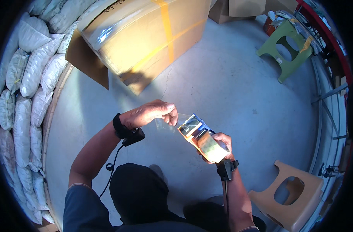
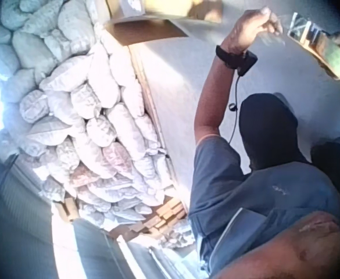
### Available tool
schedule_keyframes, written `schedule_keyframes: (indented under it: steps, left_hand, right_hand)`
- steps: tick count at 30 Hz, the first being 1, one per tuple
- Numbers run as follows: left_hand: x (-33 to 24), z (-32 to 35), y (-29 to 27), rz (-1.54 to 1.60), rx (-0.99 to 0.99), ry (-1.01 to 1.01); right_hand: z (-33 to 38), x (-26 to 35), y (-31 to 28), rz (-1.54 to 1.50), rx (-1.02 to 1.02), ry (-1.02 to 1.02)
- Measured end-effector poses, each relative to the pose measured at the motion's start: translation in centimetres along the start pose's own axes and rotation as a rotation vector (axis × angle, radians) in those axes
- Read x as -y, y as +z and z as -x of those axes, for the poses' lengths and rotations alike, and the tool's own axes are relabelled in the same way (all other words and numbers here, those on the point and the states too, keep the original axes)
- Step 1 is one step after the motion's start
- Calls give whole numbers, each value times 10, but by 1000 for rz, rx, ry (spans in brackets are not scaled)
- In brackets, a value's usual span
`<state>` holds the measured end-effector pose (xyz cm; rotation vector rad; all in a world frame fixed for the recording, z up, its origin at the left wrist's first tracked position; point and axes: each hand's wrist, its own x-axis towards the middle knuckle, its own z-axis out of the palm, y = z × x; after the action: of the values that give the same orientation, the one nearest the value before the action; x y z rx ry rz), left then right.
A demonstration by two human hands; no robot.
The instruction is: The recorder puts components into a cardboard box and seals it with tape using a tape dispenser.
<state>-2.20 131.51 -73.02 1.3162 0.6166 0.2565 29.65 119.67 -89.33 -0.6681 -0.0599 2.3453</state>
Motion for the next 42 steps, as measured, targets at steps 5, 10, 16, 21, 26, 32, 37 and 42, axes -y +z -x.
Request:
schedule_keyframes:
  steps: [5, 10, 16, 21, 26, 32, 37, 42]
  left_hand:
    - [-5, 0, -4, -48, 25, 4]
    - [-23, 4, 2, -231, -1, -134]
    - [10, 20, -7, -887, -379, 53]
    - [58, 18, -3, -1105, -730, 301]
    - [111, 2, 18, -907, -1171, 186]
    - [198, -4, 9, 40, -1188, 45]
    - [237, 13, -7, 397, -1266, -105]
    - [257, 16, -32, 735, -1308, 163]
  right_hand:
    - [16, 15, 31, 68, -187, -56]
    - [33, 31, 19, 180, -280, -22]
    - [40, 31, 27, 291, -342, -106]
    - [39, 26, 10, 241, -338, -19]
    - [33, 12, 20, 251, -294, 116]
    - [-7, -25, 27, 83, -417, 179]
    - [-43, -52, 28, 87, -473, 258]
    - [-55, -61, 24, 66, -467, 296]
